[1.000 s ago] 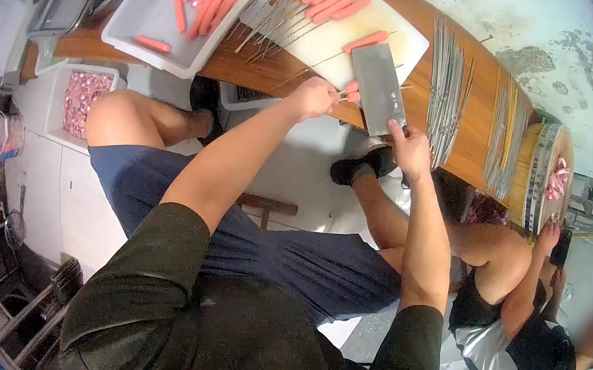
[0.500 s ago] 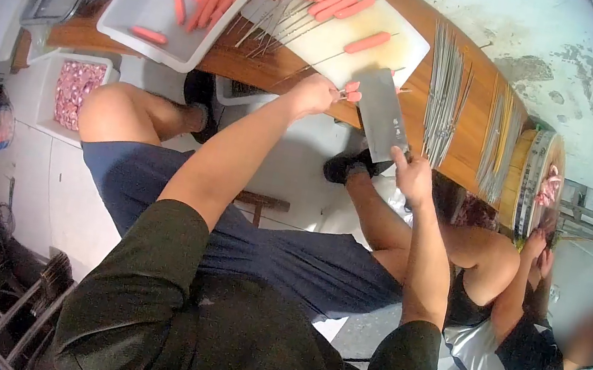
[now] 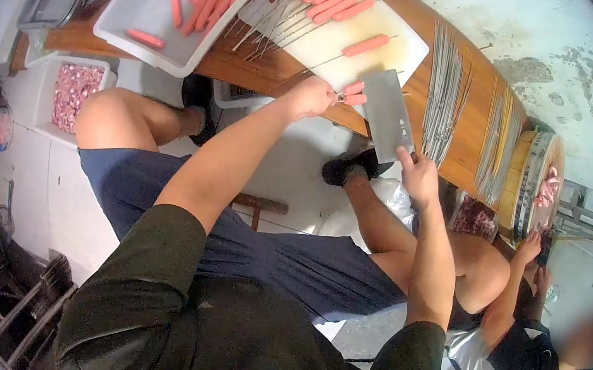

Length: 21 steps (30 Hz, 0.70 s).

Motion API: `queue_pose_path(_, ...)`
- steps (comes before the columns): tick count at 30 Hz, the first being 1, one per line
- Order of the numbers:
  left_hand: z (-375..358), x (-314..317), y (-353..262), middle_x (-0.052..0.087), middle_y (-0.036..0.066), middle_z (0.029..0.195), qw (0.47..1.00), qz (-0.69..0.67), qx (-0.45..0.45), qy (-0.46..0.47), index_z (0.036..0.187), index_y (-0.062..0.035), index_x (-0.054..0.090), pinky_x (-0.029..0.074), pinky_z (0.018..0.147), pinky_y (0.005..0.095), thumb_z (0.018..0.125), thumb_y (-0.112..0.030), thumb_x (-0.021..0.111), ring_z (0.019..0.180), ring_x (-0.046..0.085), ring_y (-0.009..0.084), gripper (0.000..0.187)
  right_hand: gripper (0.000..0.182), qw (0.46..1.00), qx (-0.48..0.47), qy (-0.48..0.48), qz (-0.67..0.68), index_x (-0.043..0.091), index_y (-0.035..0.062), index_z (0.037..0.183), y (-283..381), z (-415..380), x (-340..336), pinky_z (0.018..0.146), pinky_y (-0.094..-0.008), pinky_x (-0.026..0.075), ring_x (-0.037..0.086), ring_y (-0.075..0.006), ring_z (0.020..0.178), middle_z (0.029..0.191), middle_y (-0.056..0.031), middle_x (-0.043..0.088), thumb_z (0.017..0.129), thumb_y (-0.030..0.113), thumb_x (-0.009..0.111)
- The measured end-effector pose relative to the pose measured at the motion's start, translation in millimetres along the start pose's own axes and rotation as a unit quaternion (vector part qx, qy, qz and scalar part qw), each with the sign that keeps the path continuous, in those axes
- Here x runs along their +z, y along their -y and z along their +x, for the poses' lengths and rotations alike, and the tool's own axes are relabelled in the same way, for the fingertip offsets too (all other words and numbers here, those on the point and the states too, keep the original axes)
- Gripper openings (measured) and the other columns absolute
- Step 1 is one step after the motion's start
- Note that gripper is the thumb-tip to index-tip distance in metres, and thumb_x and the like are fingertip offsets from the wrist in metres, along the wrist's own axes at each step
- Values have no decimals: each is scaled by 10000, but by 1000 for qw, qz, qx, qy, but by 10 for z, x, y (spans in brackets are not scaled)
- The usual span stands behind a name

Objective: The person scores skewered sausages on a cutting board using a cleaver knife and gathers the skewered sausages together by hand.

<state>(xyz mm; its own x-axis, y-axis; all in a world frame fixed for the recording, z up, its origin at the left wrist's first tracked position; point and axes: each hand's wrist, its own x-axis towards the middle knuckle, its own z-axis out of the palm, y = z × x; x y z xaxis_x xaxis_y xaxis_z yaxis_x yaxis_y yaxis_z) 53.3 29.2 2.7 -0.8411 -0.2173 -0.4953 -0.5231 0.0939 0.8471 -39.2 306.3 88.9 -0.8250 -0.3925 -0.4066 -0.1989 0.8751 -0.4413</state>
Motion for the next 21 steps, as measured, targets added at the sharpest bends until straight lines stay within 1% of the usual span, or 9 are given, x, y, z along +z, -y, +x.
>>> queue_pose_path(3, 94, 19, 119, 570, 35, 676, 1000, 17, 1, 3, 863, 16, 651, 407, 553, 320, 903, -179, 569, 597, 494, 138, 215, 504, 998, 14, -6, 63, 652, -75, 996, 11, 186, 29, 710, -414, 496, 671, -383, 796, 794, -270, 656, 907, 420, 608)
queue_pose_path(6, 69, 16, 124, 618, 181, 728, 999, 5, 29, -17, 845, 36, 686, 463, 647, 408, 867, -153, 563, 649, 560, 244, 226, 512, 997, 6, -43, 61, 664, -76, 951, 102, 465, 110, 717, -418, 506, 673, -387, 785, 765, -269, 657, 911, 430, 603)
queue_pose_path(9, 31, -10, 53, 616, 175, 716, 1000, 21, 7, -14, 840, 41, 683, 460, 641, 413, 867, -149, 560, 644, 551, 248, 228, 526, 998, 45, -8, 47, 673, -74, 922, 280, 270, 5, 747, -420, 510, 670, -406, 823, 816, -288, 663, 906, 448, 609)
queue_pose_path(10, 34, -25, 38, 599, 130, 691, 1000, 13, 8, -13, 827, 33, 676, 435, 595, 384, 880, -162, 564, 613, 525, 209, 231, 546, 999, -26, -41, 19, 673, -77, 923, 93, 251, 66, 756, -405, 512, 677, -388, 829, 811, -281, 665, 897, 465, 618)
queue_pose_path(13, 39, -13, 67, 564, 40, 639, 1000, 3, 9, -8, 801, 18, 660, 384, 502, 324, 906, -188, 573, 550, 473, 130, 247, 552, 1000, -3, -14, -14, 676, -79, 931, -204, 102, 35, 771, -407, 509, 677, -389, 840, 825, -280, 668, 892, 468, 624)
queue_pose_path(14, 63, -9, 92, 563, 39, 639, 1000, 13, 13, -9, 802, 20, 658, 383, 500, 324, 907, -188, 574, 550, 473, 129, 247, 544, 999, -22, -34, 17, 639, -81, 817, -235, 64, 16, 560, -381, 477, 565, -224, 522, 561, -134, 570, 905, 455, 620)
queue_pose_path(17, 82, 13, 143, 555, 33, 634, 1000, 17, 12, -10, 805, 21, 654, 382, 496, 320, 907, -188, 574, 546, 472, 126, 246, 558, 996, 1, -39, 75, 630, -87, 804, -210, 280, 45, 551, -380, 477, 556, -215, 525, 564, -123, 572, 902, 463, 620)
queue_pose_path(18, 90, 4, 132, 551, 30, 632, 1000, 14, 12, -12, 807, 21, 652, 381, 495, 319, 908, -188, 573, 545, 471, 124, 245, 596, 998, 1, -44, 51, 675, -81, 970, -148, 389, 51, 806, -425, 502, 667, -411, 868, 857, -301, 665, 894, 504, 595)
queue_pose_path(21, 49, -46, 72, 543, 25, 628, 1000, 11, 4, 2, 807, 15, 649, 376, 482, 318, 909, -187, 571, 528, 461, 121, 240, 614, 997, -6, -41, 65, 669, -81, 1004, 109, 470, 51, 824, -441, 497, 665, -415, 902, 868, -307, 663, 901, 516, 572)
